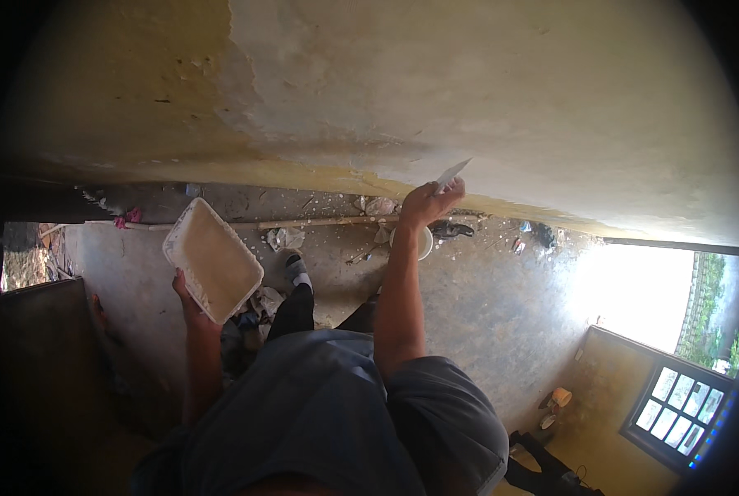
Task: The person patches a damaged section of an interior wall using a putty knife to apply white filler from a plastic container. The person smooths the filler over the peeling paint and cracks, then cleans the putty knife using a dark cloth before applying more filler.
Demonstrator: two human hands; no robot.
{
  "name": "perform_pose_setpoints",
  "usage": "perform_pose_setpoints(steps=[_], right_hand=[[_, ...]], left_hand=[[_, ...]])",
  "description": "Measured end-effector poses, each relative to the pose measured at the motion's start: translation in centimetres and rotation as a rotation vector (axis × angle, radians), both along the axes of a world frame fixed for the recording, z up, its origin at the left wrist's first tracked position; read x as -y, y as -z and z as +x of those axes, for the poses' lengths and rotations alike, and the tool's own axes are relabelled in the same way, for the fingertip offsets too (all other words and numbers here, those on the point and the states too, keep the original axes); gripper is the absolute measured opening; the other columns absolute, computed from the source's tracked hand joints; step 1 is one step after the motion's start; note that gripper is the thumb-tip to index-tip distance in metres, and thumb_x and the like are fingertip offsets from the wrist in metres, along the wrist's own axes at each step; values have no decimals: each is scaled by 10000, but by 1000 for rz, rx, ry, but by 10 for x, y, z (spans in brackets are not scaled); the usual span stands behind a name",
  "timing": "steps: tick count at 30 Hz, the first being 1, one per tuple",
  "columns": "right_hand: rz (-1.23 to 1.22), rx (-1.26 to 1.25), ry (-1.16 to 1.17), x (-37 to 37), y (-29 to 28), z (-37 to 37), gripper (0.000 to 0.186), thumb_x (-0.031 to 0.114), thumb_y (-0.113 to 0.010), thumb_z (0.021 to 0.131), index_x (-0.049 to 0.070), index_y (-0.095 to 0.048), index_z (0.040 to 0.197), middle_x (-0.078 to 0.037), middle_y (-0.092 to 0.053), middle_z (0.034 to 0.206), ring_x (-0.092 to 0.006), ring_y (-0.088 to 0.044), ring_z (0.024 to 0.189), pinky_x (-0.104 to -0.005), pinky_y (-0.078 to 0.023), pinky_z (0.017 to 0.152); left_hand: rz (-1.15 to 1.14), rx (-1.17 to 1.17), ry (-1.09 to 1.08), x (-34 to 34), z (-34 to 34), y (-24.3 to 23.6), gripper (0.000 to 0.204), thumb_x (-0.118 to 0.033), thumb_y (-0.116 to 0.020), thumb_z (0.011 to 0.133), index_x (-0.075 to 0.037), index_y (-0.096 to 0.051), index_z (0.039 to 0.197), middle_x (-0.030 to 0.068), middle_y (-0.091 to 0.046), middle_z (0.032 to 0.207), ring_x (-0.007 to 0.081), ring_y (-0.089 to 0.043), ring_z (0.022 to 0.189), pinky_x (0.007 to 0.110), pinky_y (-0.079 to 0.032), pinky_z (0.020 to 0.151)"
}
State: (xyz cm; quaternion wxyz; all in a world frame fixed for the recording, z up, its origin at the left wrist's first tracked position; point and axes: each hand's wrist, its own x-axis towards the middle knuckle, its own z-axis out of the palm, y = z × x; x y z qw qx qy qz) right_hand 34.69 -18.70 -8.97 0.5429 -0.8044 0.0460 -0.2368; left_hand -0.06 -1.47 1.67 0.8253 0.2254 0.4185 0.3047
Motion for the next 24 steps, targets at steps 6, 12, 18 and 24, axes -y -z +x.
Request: perform_pose_setpoints(steps=[6, 12, 18, 24], right_hand=[[-102, 84, -381, -187, 29, -86, 481, -23, -470, 751, -53, -322, 1208, -266, -391, 1093, -400, -404, 1036, -509, -323, 927], [304, -116, -439, -112, 46, -98, 324, -8, -468, 808, 16, -423, 1129, -116, -426, 1017, -234, -438, 924, -347, -390, 834], [266, 68, -83, 0, -14, 16, 316, 68, -484, 856, -17, -391, 1147, -118, -451, 996, -202, -462, 871, -343, -432, 738], [72, -27, -699, -173, -22, -107, 479, -44, -457, 733, -14, -422, 1210, -263, -445, 1103, -451, -436, 1054, -521, -353, 927]], left_hand=[[32, 4, 42, 0, 11, -8, 699, -525, -483, 860, -125, -304, 1405, 99, -395, 1386, 315, -417, 1238, 476, -371, 1008], [11, 11, 5, -3, 2, 1, 703, -527, -473, 862, -120, -298, 1407, 99, -390, 1389, 309, -413, 1242, 471, -370, 1010], [33, -37, -15, 1, 5, -5, 694, -524, -480, 866, -114, -310, 1400, 90, -393, 1388, 306, -418, 1240, 470, -372, 1010], [35, 4, 20, -3, 17, -10, 701, -534, -487, 863, -116, -315, 1398, 91, -399, 1382, 307, -417, 1241, 472, -373, 1008]])
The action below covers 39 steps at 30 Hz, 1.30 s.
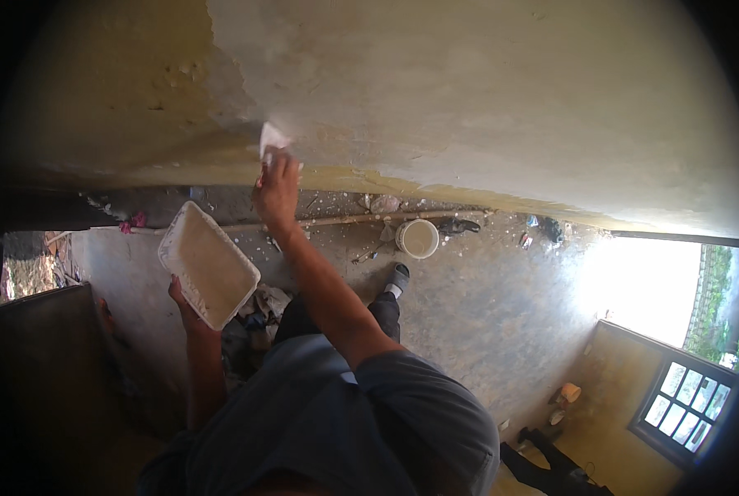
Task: The person patches a damaged section of an interior wall using a putty knife to apply white filler from a plastic container. The person smooths the filler over the peeling paint and cracks, then cleans the putty knife using a dark cloth before applying more filler.
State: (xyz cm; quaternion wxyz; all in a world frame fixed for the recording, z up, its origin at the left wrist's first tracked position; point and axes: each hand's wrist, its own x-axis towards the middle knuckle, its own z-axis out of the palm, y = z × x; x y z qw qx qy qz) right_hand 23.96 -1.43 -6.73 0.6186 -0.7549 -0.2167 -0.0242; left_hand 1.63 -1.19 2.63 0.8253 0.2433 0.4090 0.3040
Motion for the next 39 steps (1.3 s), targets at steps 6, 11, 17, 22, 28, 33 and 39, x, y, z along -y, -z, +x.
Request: perform_pose_setpoints(steps=[6, 11, 17, 22, 28, 33, 39], right_hand=[[362, -84, 434, 121, 38, 51, 320, 41, -441, 872, -62, -397, 1171, -111, -451, 977, -189, -453, 901, -334, -412, 781], [220, -58, 617, 132, -41, 111, 371, -11, -413, 802, -34, -387, 1171, -125, -440, 1026, -191, -465, 855, -342, -430, 753], [-14, 276, 23, 4, -37, -6, 564, -31, -553, 709, 32, -410, 1251, -270, -445, 1105, -432, -452, 1027, -473, -404, 879], [100, -145, 179, 94, 57, 11, 283, 106, -492, 902, -32, -534, 1146, -191, -582, 950, -314, -570, 856, -408, -461, 749], [46, -17, 831, 246, 8, 140, 302, 116, -534, 858, -15, -554, 1130, -162, -609, 954, -231, -580, 790, -380, -470, 685], [-43, 30, 765, 228, -12, 157, 129, 85, -503, 849, -1, -474, 940, -113, -508, 900, -200, -496, 853, -360, -421, 775], [-275, 223, 532, 99, 68, 92, 271, -51, -448, 797, 5, -394, 1057, -199, -442, 1038, -349, -443, 965, -491, -371, 816]], left_hand=[[23, -3, -32, -1, -11, 7, 705, -538, -489, 863, -115, -314, 1399, 91, -392, 1390, 305, -413, 1243, 468, -373, 1009], [44, -40, -25, 5, -5, 1, 659, -534, -427, 884, -118, -332, 1386, 94, -430, 1348, 297, -448, 1211, 457, -394, 987], [439, -148, 162, 4, -13, 14, 649, -529, -425, 888, -118, -336, 1382, 95, -432, 1346, 294, -448, 1212, 457, -400, 980], [50, 13, 18, 2, -5, 1, 678, -527, -477, 870, -113, -331, 1386, 94, -427, 1354, 298, -446, 1210, 457, -395, 987], [49, -22, 20, 7, -4, -1, 713, -531, -519, 853, -107, -321, 1391, 93, -411, 1372, 306, -439, 1216, 459, -393, 994], [68, -56, 39, 5, -13, 3, 699, -529, -504, 860, -114, -322, 1392, 94, -407, 1374, 310, -437, 1218, 467, -391, 996], [19, -53, 6, 4, -17, 3, 706, -545, -479, 851, -131, -316, 1399, 98, -406, 1371, 310, -436, 1216, 476, -396, 984]])
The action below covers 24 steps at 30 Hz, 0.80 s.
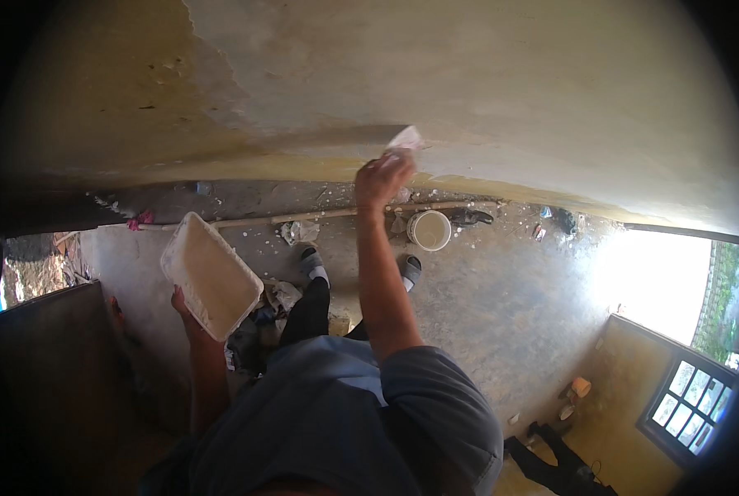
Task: The person patches a damaged section of an interior wall using a putty knife to apply white filler from a plastic container. The person smooths the filler over the peeling paint and cracks, then cleans the putty knife using a dark cloth before applying more filler.
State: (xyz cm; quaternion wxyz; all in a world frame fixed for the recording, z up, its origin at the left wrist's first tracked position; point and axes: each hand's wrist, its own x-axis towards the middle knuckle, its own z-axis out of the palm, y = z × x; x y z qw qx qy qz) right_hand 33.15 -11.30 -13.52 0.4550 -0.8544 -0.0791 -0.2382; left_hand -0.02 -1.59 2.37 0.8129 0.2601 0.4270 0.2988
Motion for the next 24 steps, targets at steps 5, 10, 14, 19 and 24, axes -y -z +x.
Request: perform_pose_setpoints(steps=[5, 10, 14, 19, 24], right_hand=[[130, -302, -484, -35, 63, -84, 347, -86, -433, 761, -10, -433, 1100, -241, -481, 1010, -381, -493, 936, -457, -402, 815], [209, -119, -85, 58, 94, -40, 202, -22, -478, 849, -23, -590, 1017, -66, -584, 871, -164, -531, 797, -294, -429, 709], [688, -474, 120, 112, 63, 25, 122, 37, -481, 881, 9, -569, 961, -48, -549, 801, -123, -489, 734, -295, -410, 613], [137, -77, 133, -3, 65, 13, 233, -15, -483, 689, 23, -422, 911, -118, -431, 845, -212, -407, 773, -417, -346, 693], [183, -516, -313, -151, 24, -95, 340, -23, -500, 709, -33, -423, 1040, -253, -435, 999, -413, -433, 952, -486, -358, 861]], left_hand=[[39, -95, 4, -4, 0, 0, 716, -544, -492, 846, -122, -318, 1396, 99, -414, 1362, 313, -438, 1214, 485, -399, 977], [-18, 12, -9, -5, -10, 13, 705, -534, -493, 854, -114, -321, 1393, 102, -415, 1364, 318, -437, 1217, 484, -393, 984], [-65, 88, -5, 1, -5, 10, 700, -531, -487, 857, -114, -321, 1394, 101, -410, 1373, 316, -431, 1224, 481, -384, 995], [-64, -26, -50, 1, -6, 8, 703, -526, -485, 856, -112, -316, 1398, 103, -408, 1374, 316, -434, 1221, 469, -390, 991], [-3, -19, 6, 0, -11, 11, 733, -544, -493, 840, -107, -311, 1400, 111, -407, 1369, 311, -436, 1215, 458, -395, 985]])
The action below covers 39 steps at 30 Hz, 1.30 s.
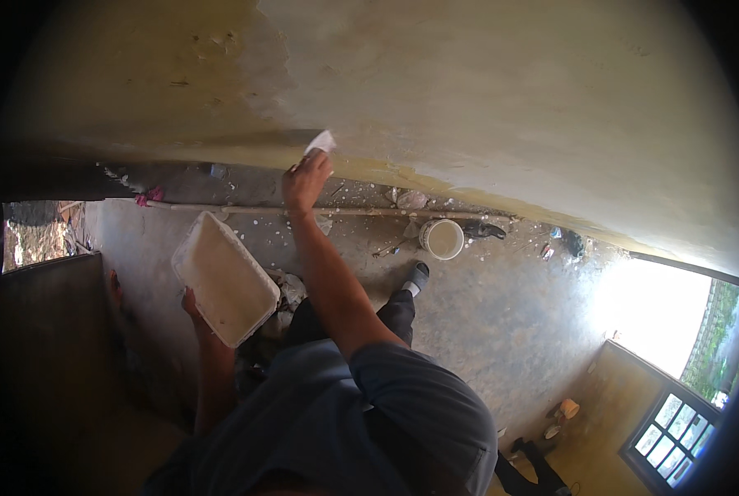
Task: The person patches a damaged section of an interior wall using a putty knife to apply white filler from a plastic container. The person smooths the filler over the peeling paint and cracks, then cleans the putty knife using a dark cloth before applying more filler.
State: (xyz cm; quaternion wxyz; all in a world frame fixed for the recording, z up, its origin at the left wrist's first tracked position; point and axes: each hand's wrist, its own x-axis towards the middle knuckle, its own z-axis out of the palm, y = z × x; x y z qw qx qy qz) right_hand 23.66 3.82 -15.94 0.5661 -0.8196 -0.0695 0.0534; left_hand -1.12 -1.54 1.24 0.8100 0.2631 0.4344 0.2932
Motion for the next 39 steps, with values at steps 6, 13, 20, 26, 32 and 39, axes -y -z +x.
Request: perform_pose_setpoints(steps=[6, 13, 20, 26, 32, 39], right_hand=[[68, 2, -32, 107, 60, -16, 270, -82, -492, 743, -24, -537, 1003, -176, -555, 946, -317, -546, 888, -404, -438, 776], [-22, 118, 568, 332, 75, 154, 376, 51, -466, 799, -2, -611, 1142, -194, -663, 958, -282, -622, 844, -360, -471, 751], [365, -81, 644, 210, 67, 116, 340, -13, -484, 803, -58, -604, 1118, -44, -538, 725, -158, -469, 611, -306, -373, 528], [560, -117, 745, 205, 52, 103, 255, 7, -493, 847, -60, -569, 1081, -96, -617, 930, -166, -549, 782, -284, -449, 703], [327, -54, 439, 240, 13, 118, 275, 5, -488, 812, -6, -566, 1076, -63, -565, 760, -109, -475, 629, -252, -404, 543], [452, -433, 686, 344, 110, 171, 216, -16, -555, 775, 51, -545, 981, -50, -537, 676, -161, -515, 532, -310, -402, 443]], left_hand=[[-40, 15, -52, 6, 2, -3, 698, -563, -452, 854, -101, -353, 1368, 113, -455, 1313, 301, -491, 1147, 460, -434, 937], [-3, -89, -24, 3, 5, 1, 713, -549, -462, 863, -129, -290, 1413, 102, -382, 1390, 309, -407, 1242, 466, -369, 1008], [42, -69, -19, 2, 3, -1, 726, -552, -460, 855, -129, -283, 1417, 105, -369, 1402, 318, -400, 1247, 476, -369, 1007], [46, -88, -75, 2, 3, -3, 728, -561, -452, 844, -132, -293, 1411, 107, -376, 1392, 319, -408, 1238, 487, -380, 991], [28, -67, -29, 5, 22, -6, 701, -543, -465, 849, -131, -317, 1397, 97, -397, 1374, 318, -424, 1219, 480, -388, 978], [5, -73, -48, 24, 42, -7, 675, -578, -399, 875, -121, -356, 1371, 91, -444, 1321, 279, -470, 1172, 446, -411, 955]])
